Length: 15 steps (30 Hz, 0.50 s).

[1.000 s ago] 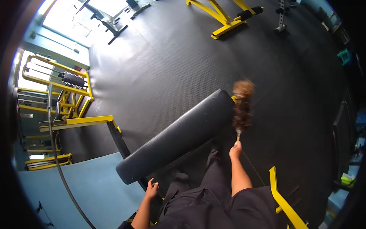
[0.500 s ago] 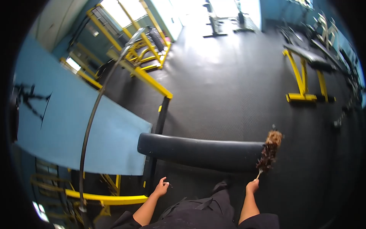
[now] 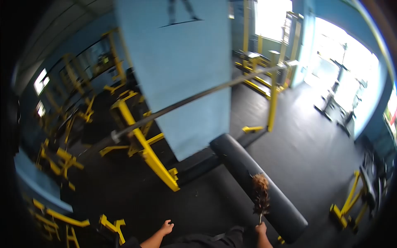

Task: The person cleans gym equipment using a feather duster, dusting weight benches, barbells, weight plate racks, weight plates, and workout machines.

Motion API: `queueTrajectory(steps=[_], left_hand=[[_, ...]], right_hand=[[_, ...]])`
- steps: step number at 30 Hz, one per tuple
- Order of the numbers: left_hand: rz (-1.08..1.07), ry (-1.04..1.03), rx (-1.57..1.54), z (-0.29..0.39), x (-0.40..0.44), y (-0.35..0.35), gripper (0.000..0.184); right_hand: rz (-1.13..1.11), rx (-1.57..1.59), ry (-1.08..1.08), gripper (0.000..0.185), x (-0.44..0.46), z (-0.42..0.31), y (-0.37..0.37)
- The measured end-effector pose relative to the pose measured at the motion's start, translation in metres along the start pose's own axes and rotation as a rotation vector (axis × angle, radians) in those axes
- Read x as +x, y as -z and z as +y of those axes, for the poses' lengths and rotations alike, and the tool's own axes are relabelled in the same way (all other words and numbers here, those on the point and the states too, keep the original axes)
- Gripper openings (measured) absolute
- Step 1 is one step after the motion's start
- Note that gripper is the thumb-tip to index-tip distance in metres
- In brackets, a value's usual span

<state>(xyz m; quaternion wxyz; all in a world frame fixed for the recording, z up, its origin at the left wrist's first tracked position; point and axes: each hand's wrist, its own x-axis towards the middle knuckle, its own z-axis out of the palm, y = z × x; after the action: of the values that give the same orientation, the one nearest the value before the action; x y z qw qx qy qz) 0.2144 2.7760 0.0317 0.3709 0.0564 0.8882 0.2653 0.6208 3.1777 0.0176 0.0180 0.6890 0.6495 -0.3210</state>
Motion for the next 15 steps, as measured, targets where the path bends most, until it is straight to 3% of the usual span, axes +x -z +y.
queueTrajectory(steps=[2,4,6,8,11,12,15], left_hand=[[0.050,0.126,-0.203,-0.058,-0.027,0.026,0.058],[0.148,0.192,-0.129,-0.150,-0.031,0.037,0.054],[0.158,0.402,-0.201,-0.214,-0.053,0.053,0.054],[0.227,0.621,-0.337,-0.249,-0.084,0.068,0.046],[0.332,0.708,-0.449,-0.308,-0.118,0.068,0.044],[0.362,0.842,-0.490,-0.304,-0.130,0.069,0.031],[0.326,0.840,-0.538,-0.295,-0.143,0.062,0.033]], right_hand=[[-0.011,-0.013,0.085,0.023,-0.004,-0.017,-0.058],[-0.011,-0.038,0.129,0.028,-0.029,-0.049,-0.113],[-0.115,-0.081,0.117,0.030,-0.075,-0.101,-0.148],[-0.164,-0.220,0.261,0.029,-0.092,-0.163,-0.146],[-0.279,-0.550,0.519,0.026,-0.123,-0.237,-0.167],[-0.313,-0.658,0.603,0.025,-0.130,-0.258,-0.176],[-0.387,-0.970,0.837,0.023,-0.135,-0.310,-0.197]])
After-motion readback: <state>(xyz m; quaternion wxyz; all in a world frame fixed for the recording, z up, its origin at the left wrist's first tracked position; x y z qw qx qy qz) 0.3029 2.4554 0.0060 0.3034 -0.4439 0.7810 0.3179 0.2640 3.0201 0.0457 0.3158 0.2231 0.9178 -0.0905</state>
